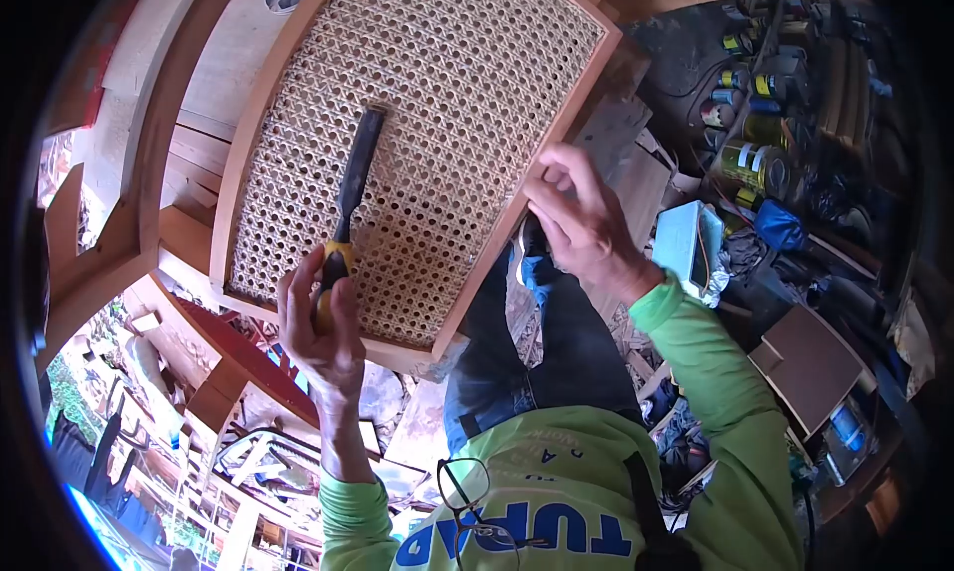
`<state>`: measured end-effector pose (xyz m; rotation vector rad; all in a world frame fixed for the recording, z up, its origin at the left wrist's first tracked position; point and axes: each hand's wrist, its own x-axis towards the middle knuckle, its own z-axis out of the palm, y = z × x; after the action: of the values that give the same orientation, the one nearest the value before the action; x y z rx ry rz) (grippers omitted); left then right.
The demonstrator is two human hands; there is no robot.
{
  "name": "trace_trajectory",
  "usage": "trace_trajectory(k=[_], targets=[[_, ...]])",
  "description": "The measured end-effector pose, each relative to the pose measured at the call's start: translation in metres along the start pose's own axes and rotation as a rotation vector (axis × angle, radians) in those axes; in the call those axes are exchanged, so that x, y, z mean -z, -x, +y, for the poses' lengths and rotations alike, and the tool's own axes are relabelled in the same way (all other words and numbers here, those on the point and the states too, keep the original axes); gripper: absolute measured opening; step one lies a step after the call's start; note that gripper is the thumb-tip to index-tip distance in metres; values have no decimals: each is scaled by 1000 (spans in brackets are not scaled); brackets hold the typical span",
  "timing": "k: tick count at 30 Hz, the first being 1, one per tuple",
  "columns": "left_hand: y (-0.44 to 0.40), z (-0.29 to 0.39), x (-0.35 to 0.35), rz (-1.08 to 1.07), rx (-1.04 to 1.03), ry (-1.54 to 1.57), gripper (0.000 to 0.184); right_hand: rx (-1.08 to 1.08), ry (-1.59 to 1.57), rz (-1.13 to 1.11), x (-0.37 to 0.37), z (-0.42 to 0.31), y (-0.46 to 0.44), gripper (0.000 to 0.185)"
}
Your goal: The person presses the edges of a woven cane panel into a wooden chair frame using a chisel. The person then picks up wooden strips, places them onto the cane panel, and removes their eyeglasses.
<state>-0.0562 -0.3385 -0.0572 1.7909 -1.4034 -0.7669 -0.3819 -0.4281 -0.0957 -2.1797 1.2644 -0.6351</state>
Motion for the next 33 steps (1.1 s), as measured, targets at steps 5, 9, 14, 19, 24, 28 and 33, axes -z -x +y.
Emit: trace_trajectory(k=[5,9,14,19,24,28,33], targets=[[13,0,32,-181,-123,-17,36,-788,-822,-95,-37,-61,55,30],[26,2,65,-364,-171,-217,45,-911,-1103,-164,-76,-100,75,29],[11,6,74,-515,-242,-269,42,-957,-1158,-193,-76,-98,71,27],[-20,3,67,-586,-281,-212,40,-963,-1131,-218,-76,-96,69,27],[-41,11,70,-706,-170,-148,39,-890,-1171,-164,-81,-92,76,25],[-45,22,70,-760,-36,-73,35,-835,-1181,-156,-80,-93,75,22],[-33,15,71,-768,63,7,29,-546,-429,156,-60,-72,79,23]])
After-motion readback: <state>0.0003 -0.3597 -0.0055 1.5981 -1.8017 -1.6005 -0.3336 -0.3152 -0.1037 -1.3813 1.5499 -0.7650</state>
